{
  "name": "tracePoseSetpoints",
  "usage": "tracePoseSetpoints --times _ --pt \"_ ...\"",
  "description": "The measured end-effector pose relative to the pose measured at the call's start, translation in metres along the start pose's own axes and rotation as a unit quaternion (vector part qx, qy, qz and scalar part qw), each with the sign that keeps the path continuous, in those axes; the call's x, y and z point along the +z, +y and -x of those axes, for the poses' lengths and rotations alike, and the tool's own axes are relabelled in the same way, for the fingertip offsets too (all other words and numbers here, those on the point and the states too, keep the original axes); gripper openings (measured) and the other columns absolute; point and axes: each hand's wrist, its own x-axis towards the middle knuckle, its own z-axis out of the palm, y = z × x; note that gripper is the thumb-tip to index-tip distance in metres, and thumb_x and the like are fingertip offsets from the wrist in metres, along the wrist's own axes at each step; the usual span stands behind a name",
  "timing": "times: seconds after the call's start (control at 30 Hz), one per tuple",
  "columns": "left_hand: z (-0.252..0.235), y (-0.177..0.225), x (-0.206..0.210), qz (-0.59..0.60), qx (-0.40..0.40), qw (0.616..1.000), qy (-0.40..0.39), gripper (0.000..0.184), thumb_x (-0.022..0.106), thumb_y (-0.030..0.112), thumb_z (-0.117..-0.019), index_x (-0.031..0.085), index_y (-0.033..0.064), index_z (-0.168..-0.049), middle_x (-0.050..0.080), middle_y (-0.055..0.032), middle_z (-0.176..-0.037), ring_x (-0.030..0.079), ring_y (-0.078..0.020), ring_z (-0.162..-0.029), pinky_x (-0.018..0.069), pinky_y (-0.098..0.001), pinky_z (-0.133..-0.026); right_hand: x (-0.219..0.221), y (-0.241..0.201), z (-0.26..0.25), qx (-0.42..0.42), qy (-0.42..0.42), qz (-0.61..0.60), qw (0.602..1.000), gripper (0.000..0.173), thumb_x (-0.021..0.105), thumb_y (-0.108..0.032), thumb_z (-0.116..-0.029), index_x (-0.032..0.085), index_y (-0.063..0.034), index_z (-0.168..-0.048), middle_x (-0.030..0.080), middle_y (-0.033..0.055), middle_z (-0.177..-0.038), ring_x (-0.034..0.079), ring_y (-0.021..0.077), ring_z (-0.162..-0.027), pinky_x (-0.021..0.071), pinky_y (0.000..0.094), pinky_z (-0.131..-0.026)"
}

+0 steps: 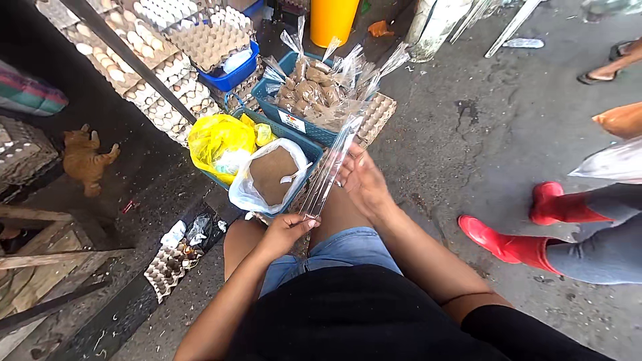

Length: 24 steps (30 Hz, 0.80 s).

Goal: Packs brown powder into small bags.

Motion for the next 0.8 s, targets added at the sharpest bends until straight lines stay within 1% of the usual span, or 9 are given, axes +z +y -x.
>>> tracePoseSetpoints --times 0.07,0.13,0.2,0.37,0.43,0.5,0.57,0.67,0.8 --pt "-0.001 0.002 0.005 0.022 -0.008 1.000 0.013 0.018 0.058 0.009 -0.1009 0.074 0.0020 -0.094 0.074 0.0043 -0.093 0.068 0.0011 -0.091 0.0556 -0.0227 -0.088 0.022 0.017 0.022 0.106 -0.082 0.005 0.991 0.062 0.063 -0.017 -0.0978 0.035 0.0009 -0.150 0.071 0.0105 -0.122 0.069 0.0163 -0.109 0.0560 0.0329 -0.095" --pt "0.001 0.000 0.006 0.023 -0.012 0.999 0.023 0.019 0.058 0.009 -0.1005 0.073 0.0053 -0.088 0.072 0.0089 -0.085 0.066 0.0038 -0.083 0.0547 -0.0208 -0.082 0.042 0.015 0.029 0.176 -0.076 0.020 0.981 0.043 0.058 -0.003 -0.0999 0.050 0.0046 -0.142 0.076 0.0076 -0.108 0.072 0.0101 -0.092 0.0579 0.0244 -0.077" --pt "0.007 -0.006 0.001 0.000 -0.014 1.000 0.008 0.022 0.058 0.013 -0.1019 0.073 0.0033 -0.089 0.076 0.0034 -0.093 0.070 -0.0008 -0.092 0.0563 -0.0251 -0.090 0.037 0.007 0.015 0.153 -0.026 -0.010 0.988 0.034 0.052 0.002 -0.1021 0.054 0.0091 -0.135 0.075 0.0122 -0.108 0.073 0.0158 -0.098 0.0595 0.0309 -0.090" --pt "0.025 -0.012 -0.024 -0.090 -0.020 0.996 -0.016 0.023 0.058 0.015 -0.0986 0.076 0.0042 -0.090 0.076 0.0027 -0.096 0.070 -0.0003 -0.095 0.0555 -0.0239 -0.092 -0.003 -0.038 -0.017 0.041 0.120 -0.020 0.992 0.031 0.050 0.005 -0.1023 0.058 0.0057 -0.133 0.074 0.0151 -0.102 0.073 0.0187 -0.094 0.0580 0.0344 -0.091" --pt "0.026 -0.013 -0.034 -0.110 -0.035 0.993 -0.039 0.019 0.061 0.015 -0.0969 0.076 0.0035 -0.096 0.076 0.0011 -0.101 0.069 -0.0004 -0.096 0.0554 -0.0232 -0.091 -0.005 -0.039 -0.010 0.017 0.097 0.001 0.995 0.030 0.051 0.003 -0.1019 0.059 0.0078 -0.130 0.074 0.0140 -0.104 0.073 0.0176 -0.097 0.0582 0.0340 -0.093" --pt "0.021 -0.012 -0.035 -0.117 -0.056 0.989 -0.078 0.026 0.066 0.015 -0.0951 0.072 0.0005 -0.116 0.073 -0.0060 -0.117 0.069 -0.0078 -0.107 0.0550 -0.0286 -0.098 0.010 -0.029 0.003 0.027 0.047 0.030 0.998 0.028 0.053 0.000 -0.1020 0.060 0.0106 -0.127 0.073 0.0131 -0.109 0.072 0.0158 -0.100 0.0574 0.0337 -0.096" --pt "0.014 -0.009 -0.022 -0.106 -0.042 0.992 -0.052 0.033 0.068 0.016 -0.0942 0.068 -0.0008 -0.123 0.072 -0.0095 -0.121 0.069 -0.0123 -0.108 0.0558 -0.0318 -0.099 0.029 -0.014 0.018 0.040 -0.009 0.043 0.998 0.026 0.056 -0.001 -0.1012 0.062 0.0105 -0.123 0.074 0.0108 -0.108 0.072 0.0126 -0.098 0.0577 0.0314 -0.094" --pt "0.006 -0.012 -0.004 -0.095 0.046 0.993 0.042 0.018 0.062 0.012 -0.0968 0.077 0.0029 -0.103 0.077 -0.0008 -0.103 0.071 -0.0025 -0.099 0.0564 -0.0231 -0.094 0.047 -0.009 0.027 0.037 -0.040 0.035 0.998 0.020 0.060 0.003 -0.0986 0.068 0.0090 -0.115 0.076 0.0062 -0.101 0.072 0.0071 -0.093 0.0582 0.0261 -0.090" --pt "0.009 -0.017 -0.011 -0.098 0.063 0.992 0.057 0.015 0.065 0.012 -0.0950 0.078 0.0050 -0.097 0.078 -0.0008 -0.102 0.072 -0.0048 -0.099 0.0572 -0.0242 -0.094 0.025 -0.024 0.019 -0.055 -0.044 0.067 0.995 0.023 0.057 0.000 -0.1009 0.064 0.0100 -0.120 0.075 0.0086 -0.108 0.073 0.0102 -0.099 0.0584 0.0293 -0.094"
